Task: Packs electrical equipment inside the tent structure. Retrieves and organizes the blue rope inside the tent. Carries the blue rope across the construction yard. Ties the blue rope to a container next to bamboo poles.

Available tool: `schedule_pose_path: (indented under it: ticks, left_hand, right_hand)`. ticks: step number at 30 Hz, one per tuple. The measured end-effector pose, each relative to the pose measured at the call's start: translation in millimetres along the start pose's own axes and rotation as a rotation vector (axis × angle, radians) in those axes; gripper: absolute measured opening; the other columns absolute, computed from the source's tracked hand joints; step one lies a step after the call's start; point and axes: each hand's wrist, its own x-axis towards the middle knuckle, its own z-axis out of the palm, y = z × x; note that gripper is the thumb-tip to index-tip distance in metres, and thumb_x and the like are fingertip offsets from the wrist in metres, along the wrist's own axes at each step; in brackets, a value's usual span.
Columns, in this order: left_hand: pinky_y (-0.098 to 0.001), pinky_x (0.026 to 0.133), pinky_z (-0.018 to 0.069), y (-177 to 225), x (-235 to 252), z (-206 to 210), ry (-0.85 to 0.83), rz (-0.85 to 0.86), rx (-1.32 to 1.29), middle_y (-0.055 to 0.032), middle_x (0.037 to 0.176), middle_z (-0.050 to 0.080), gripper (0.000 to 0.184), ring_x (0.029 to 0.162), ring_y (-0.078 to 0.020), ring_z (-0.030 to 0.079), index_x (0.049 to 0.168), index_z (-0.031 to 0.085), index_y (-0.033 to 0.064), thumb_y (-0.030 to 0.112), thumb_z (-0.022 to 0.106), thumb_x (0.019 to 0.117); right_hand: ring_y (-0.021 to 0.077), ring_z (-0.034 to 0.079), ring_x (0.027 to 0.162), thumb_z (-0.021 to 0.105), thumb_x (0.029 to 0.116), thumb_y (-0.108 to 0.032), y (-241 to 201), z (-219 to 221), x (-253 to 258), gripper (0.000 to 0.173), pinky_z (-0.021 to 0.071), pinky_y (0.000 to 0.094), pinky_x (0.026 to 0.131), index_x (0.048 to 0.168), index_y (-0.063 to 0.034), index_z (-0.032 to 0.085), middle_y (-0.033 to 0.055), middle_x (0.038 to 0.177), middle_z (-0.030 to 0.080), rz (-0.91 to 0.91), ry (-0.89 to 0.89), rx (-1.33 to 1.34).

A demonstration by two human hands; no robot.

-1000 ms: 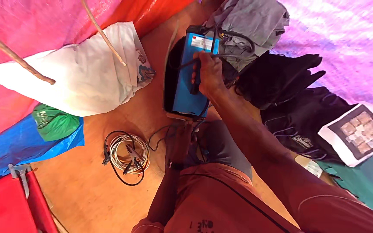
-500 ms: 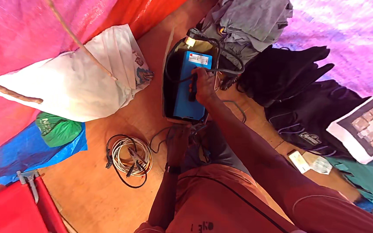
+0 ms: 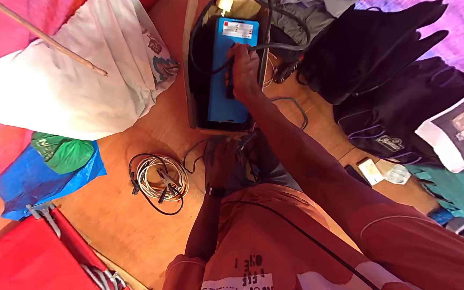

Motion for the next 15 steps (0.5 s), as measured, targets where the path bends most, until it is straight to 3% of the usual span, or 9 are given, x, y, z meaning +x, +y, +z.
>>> schedule_pose_path:
  ticks: [5,8,11,13,15]
  left_hand:
    - [-0.0268,0.049,0.052,10,-1,-3,-0.212,-0.015,0.177,-0.0062,0.088,0.072,0.033,0.056,-0.0124,0.061,0.125,0.067,0.0073,0.031,0.062,0.1035]
    - [-0.0293,0.049,0.053,3,-4,-6,-0.209,-0.027,0.19,-0.007,0.088,0.07,0.034,0.057,-0.0142,0.06,0.126,0.066,0.0068,0.032,0.062,0.1033]
    - [-0.0309,0.052,0.0548,13,-3,-11,-0.166,0.001,0.24,-0.0052,0.091,0.069,0.033,0.062,-0.0149,0.062,0.124,0.068,0.0091,0.034,0.061,0.1035]
    - [-0.0311,0.055,0.0552,27,-3,-18,-0.142,0.011,0.302,-0.0027,0.09,0.07,0.032,0.066,-0.0139,0.064,0.121,0.069,0.0114,0.037,0.061,0.1035]
    - [-0.032,0.06,0.0563,42,-5,-28,-0.116,0.044,0.379,-0.001,0.089,0.07,0.031,0.07,-0.0128,0.064,0.116,0.07,0.0113,0.037,0.058,0.1046]
  right_hand:
    - [0.0156,0.052,0.047,0.041,0.1107,-0.031,33,-11,15,0.035,0.0501,0.0329,0.043,0.097,-0.0056,0.061,0.0031,0.065,0.055,0.054,-0.029,-0.115]
    - [0.0165,0.053,0.047,0.042,0.1106,-0.032,37,-12,17,0.034,0.0503,0.0331,0.043,0.096,-0.0065,0.059,0.0042,0.067,0.056,0.077,-0.047,-0.099]
    - [0.0193,0.06,0.054,0.044,0.1101,-0.034,33,-12,20,0.035,0.0556,0.0361,0.048,0.103,-0.0053,0.061,0.007,0.077,0.063,0.096,-0.09,-0.093]
    - [0.0185,0.064,0.066,0.049,0.108,-0.036,31,-18,16,0.033,0.0581,0.0372,0.058,0.111,-0.0055,0.061,0.0071,0.084,0.064,0.037,-0.126,-0.127]
    - [0.0202,0.066,0.1,0.056,0.1045,-0.043,16,-32,3,0.043,0.0583,0.0425,0.084,0.127,-0.0068,0.058,0.0097,0.109,0.066,0.038,-0.198,-0.209]
